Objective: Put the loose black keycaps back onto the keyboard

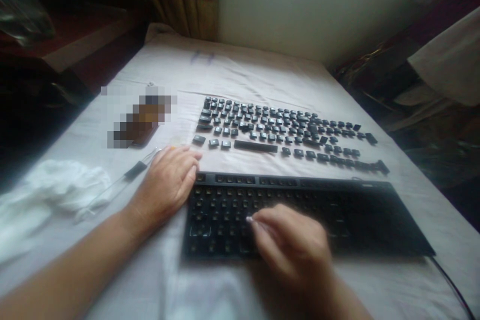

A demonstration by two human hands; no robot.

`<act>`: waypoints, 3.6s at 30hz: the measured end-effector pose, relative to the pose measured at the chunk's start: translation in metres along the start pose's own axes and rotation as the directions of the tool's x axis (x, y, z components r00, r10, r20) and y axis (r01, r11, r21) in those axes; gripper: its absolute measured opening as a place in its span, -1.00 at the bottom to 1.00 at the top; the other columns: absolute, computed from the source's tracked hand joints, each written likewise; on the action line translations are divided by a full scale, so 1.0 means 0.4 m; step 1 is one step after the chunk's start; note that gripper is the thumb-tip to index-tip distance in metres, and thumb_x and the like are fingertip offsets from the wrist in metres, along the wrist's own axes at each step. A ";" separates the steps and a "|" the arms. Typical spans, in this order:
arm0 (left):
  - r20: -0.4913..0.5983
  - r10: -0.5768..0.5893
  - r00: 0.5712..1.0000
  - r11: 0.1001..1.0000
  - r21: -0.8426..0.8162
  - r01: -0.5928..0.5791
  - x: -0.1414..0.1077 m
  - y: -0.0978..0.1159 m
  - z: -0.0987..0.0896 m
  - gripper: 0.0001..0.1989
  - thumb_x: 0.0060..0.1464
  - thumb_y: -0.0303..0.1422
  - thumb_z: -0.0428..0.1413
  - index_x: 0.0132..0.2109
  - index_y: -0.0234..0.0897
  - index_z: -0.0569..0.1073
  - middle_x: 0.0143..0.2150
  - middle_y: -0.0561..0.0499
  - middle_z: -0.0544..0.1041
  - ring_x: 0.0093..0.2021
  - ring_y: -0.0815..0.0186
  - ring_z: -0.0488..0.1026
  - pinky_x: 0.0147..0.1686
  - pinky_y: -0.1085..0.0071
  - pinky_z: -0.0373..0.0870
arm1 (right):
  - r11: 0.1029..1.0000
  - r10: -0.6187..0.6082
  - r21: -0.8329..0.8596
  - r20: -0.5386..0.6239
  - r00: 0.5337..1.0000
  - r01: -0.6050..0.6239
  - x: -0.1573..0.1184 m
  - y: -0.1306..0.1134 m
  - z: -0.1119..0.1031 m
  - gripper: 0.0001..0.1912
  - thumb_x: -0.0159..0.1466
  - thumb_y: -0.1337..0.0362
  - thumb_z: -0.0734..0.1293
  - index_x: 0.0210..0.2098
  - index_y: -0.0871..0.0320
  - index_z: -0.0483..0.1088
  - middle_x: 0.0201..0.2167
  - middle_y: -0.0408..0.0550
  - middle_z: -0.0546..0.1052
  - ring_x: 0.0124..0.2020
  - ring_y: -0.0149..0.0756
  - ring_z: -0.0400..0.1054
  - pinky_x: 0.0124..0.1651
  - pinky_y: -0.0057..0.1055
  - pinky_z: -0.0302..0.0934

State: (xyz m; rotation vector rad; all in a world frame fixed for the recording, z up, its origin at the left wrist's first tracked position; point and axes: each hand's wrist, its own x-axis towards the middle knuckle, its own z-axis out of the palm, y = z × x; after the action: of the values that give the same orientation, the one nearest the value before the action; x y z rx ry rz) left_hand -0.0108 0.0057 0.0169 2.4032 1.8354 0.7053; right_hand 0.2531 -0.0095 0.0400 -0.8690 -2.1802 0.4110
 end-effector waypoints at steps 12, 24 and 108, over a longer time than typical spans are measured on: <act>-0.024 -0.016 1.000 0.995 0.095 0.018 0.000 0.011 0.004 -0.65 0.33 -0.31 -0.23 -0.14 -0.21 0.45 0.04 -0.11 0.61 0.19 0.03 0.44 0.26 -0.14 0.21 | 0.980 -0.134 -0.144 0.037 0.990 0.138 -0.012 -0.019 0.048 -0.71 0.30 0.47 0.24 -0.54 0.14 0.37 -0.64 -0.20 0.32 -0.60 -0.41 0.13 -0.46 -0.38 -0.05; -0.008 -0.017 1.000 0.996 0.093 0.017 0.006 0.004 0.002 -0.66 0.31 -0.27 -0.23 -0.18 -0.19 0.43 0.02 -0.10 0.61 0.18 0.02 0.44 0.23 -0.09 0.24 | 0.947 -0.169 -0.276 0.012 0.986 0.166 -0.008 -0.022 0.065 -0.71 0.23 0.49 0.20 -0.58 0.11 0.29 -0.65 -0.20 0.34 -0.62 -0.40 0.13 -0.46 -0.38 -0.05; 0.005 0.041 0.999 0.997 0.059 -0.041 0.004 -0.009 -0.001 -0.66 0.34 -0.28 -0.21 -0.20 -0.24 0.43 0.04 -0.14 0.60 0.15 -0.02 0.45 0.20 -0.13 0.27 | 0.998 0.027 -0.063 -0.039 0.999 -0.030 -0.037 0.032 -0.057 -0.87 0.28 0.50 0.31 -0.34 0.21 0.47 -0.57 -0.15 0.49 -0.58 -0.45 0.35 -0.48 -0.53 0.19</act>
State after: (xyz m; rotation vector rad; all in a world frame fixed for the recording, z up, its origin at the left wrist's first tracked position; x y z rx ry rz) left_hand -0.0139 0.0081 0.0165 2.4836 1.8367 0.6576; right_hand 0.2832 -0.0103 0.0410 -0.9361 -2.1586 0.3382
